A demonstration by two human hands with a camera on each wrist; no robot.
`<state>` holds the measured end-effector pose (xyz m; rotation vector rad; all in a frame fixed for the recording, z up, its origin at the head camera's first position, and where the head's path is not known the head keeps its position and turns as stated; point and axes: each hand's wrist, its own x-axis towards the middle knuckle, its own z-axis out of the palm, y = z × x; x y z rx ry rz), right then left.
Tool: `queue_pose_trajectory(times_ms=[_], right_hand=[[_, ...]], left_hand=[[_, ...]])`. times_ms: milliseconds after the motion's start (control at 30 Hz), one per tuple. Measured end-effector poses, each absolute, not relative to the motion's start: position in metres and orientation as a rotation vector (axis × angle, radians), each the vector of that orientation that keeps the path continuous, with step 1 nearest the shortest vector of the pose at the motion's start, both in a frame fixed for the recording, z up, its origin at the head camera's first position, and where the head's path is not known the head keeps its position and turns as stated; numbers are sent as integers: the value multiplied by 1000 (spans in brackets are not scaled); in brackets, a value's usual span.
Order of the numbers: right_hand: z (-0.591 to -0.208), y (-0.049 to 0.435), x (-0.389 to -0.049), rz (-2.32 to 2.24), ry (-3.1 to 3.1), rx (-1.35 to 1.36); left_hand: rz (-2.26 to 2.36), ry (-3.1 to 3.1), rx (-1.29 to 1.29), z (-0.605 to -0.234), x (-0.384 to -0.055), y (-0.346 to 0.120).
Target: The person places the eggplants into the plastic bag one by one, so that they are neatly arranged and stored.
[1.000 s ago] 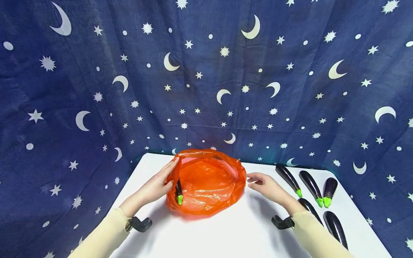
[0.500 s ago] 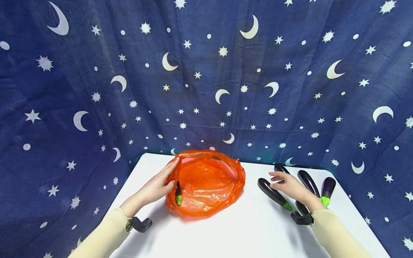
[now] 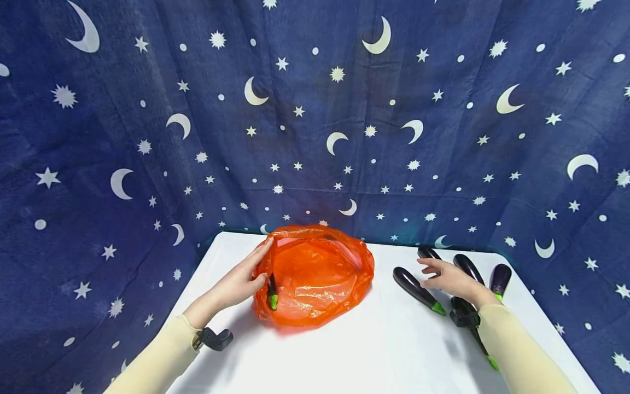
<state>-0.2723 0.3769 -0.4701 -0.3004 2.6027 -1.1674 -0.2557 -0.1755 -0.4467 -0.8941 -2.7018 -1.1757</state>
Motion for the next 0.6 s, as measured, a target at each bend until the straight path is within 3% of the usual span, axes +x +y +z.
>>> queue_pose_trajectory(times_ms=[600], right_hand=[[-477,383,-290,-1180,2362,-144]], left_hand=[[-1202,-2708,-891,-446,-260,-173]])
